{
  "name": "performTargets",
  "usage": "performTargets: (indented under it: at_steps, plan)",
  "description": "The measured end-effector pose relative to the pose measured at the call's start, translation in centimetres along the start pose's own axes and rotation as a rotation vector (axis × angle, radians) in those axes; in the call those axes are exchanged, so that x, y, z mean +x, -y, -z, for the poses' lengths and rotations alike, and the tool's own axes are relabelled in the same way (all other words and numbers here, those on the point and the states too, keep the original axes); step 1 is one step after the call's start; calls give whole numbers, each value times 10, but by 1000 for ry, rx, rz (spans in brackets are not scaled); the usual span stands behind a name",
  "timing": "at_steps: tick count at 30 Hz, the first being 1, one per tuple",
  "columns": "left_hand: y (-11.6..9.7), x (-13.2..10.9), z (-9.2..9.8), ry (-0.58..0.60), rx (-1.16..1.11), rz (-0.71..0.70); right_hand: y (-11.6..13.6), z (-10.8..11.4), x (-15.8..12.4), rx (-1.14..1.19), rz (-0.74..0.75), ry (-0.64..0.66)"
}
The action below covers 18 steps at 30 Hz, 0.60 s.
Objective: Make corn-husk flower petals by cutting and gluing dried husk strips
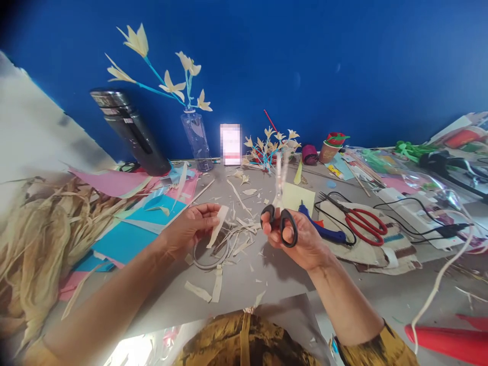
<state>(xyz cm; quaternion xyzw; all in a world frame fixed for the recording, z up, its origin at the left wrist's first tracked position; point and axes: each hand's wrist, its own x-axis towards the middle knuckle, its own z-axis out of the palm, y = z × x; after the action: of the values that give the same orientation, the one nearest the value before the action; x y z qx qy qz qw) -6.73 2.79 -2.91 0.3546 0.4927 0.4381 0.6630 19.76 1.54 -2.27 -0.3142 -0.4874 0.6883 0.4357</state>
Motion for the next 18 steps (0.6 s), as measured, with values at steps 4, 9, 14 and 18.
performTargets:
  at_steps: [4, 9, 14, 18]
  plan:
    - [-4, 1, 1, -41, -56, -5, 13, -10, 8, -93, 10, 58]
    - [-6, -1, 3, 2, -106, -68, 16, -32, 37, -106, 21, 94]
    - [-1, -2, 2, 69, -55, -99, 0, -48, 72, -201, -41, -109]
    - [2, -5, -4, 90, 103, -117, -13, -51, 85, -198, -146, 20]
